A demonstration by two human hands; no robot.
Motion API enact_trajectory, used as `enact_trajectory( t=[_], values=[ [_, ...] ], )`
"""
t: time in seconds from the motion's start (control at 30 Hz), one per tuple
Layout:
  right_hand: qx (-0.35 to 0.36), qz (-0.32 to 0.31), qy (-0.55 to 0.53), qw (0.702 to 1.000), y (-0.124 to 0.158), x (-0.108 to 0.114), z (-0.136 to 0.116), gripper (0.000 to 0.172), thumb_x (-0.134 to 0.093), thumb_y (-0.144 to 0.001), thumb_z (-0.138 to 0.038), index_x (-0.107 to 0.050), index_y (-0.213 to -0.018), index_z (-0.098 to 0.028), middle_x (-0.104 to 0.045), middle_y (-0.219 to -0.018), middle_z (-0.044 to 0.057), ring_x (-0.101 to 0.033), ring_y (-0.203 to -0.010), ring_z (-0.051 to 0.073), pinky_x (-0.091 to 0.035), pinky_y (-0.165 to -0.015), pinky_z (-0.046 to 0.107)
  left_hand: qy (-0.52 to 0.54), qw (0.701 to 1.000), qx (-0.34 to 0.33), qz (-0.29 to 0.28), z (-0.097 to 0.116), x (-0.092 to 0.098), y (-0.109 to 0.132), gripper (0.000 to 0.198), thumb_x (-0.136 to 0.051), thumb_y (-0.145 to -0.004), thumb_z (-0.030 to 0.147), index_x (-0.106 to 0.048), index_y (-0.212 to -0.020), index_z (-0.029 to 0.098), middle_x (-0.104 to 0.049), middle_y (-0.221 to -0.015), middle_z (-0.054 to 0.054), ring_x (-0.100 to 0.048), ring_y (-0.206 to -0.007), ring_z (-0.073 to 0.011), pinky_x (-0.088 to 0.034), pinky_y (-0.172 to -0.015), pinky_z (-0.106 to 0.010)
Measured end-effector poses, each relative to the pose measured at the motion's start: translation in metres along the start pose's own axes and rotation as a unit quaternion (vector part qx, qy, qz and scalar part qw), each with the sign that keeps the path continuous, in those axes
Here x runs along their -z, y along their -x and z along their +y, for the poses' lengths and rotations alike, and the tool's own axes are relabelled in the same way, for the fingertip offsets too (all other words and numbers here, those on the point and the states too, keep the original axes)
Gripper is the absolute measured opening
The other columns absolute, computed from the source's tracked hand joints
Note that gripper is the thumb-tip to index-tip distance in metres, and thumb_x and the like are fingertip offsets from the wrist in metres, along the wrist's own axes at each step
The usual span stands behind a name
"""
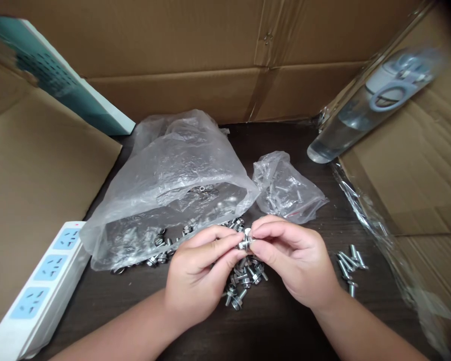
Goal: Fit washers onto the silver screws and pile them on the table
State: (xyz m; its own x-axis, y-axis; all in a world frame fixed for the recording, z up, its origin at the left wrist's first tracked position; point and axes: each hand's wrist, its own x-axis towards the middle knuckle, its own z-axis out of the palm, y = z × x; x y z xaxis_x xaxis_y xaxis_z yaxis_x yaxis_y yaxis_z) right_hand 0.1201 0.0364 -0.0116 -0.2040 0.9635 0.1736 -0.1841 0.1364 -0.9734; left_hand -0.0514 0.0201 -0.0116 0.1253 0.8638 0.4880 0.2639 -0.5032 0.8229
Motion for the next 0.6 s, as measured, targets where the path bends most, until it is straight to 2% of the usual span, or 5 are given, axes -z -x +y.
enact_trajectory(
  t=[0.2, 0.33, 0.4, 0.5, 0.6],
  values=[
    [0.032, 0.006, 0.028, 0.999, -0.0002, -0.0007, 0.0000, 0.019, -0.069, -0.078, -0.003, -0.073, -0.087, -0.019, -0.069, -0.089, 0.005, -0.068, -0.083, 0.015, -0.060, -0.074, 0.024, 0.001, 1.000, 0.011, -0.006, -0.0016, -0.0004, 0.0007, 0.028, -0.069, -0.080, 0.004, -0.074, -0.103, 0.019, -0.070, -0.087, -0.004, -0.067, -0.078, -0.0104, -0.056, -0.070, -0.018],
    [0.038, 0.013, 0.065, 0.997, 0.0016, -0.0021, 0.0011, 0.015, -0.068, -0.080, -0.006, -0.072, -0.088, -0.019, -0.070, -0.092, 0.005, -0.069, -0.085, 0.016, -0.060, -0.073, 0.025, -0.004, 1.000, 0.004, -0.005, -0.0010, 0.0002, 0.0010, 0.028, -0.069, -0.080, 0.004, -0.074, -0.104, 0.018, -0.070, -0.088, -0.004, -0.067, -0.079, -0.0104, -0.056, -0.071, -0.018],
    [0.041, 0.016, 0.100, 0.994, 0.0030, -0.0031, 0.0013, 0.013, -0.067, -0.083, -0.009, -0.071, -0.089, -0.019, -0.071, -0.090, 0.005, -0.069, -0.080, 0.015, -0.060, -0.069, 0.023, -0.006, 1.000, -0.005, -0.009, -0.0010, 0.0006, 0.0014, 0.030, -0.068, -0.080, 0.003, -0.073, -0.105, 0.018, -0.070, -0.089, -0.005, -0.067, -0.080, -0.0105, -0.056, -0.071, -0.018],
    [0.020, 0.005, 0.124, 0.992, 0.0053, -0.0039, 0.0017, 0.012, -0.063, -0.087, -0.013, -0.071, -0.094, -0.019, -0.072, -0.082, 0.002, -0.068, -0.067, 0.012, -0.058, -0.060, 0.019, -0.006, 1.000, -0.017, -0.019, -0.0019, 0.0007, 0.0022, 0.033, -0.067, -0.080, 0.001, -0.073, -0.108, 0.019, -0.070, -0.091, -0.005, -0.068, -0.081, -0.0107, -0.057, -0.071, -0.018],
    [-0.012, -0.012, 0.095, 0.995, 0.0060, -0.0026, 0.0026, 0.013, -0.061, -0.090, -0.016, -0.070, -0.098, -0.020, -0.071, -0.077, 0.001, -0.066, -0.063, 0.010, -0.057, -0.060, 0.017, -0.005, 1.000, -0.015, -0.019, -0.0032, 0.0001, 0.0026, 0.034, -0.067, -0.080, 0.001, -0.073, -0.107, 0.019, -0.071, -0.091, -0.005, -0.068, -0.081, -0.0107, -0.057, -0.072, -0.018]
  ],
)
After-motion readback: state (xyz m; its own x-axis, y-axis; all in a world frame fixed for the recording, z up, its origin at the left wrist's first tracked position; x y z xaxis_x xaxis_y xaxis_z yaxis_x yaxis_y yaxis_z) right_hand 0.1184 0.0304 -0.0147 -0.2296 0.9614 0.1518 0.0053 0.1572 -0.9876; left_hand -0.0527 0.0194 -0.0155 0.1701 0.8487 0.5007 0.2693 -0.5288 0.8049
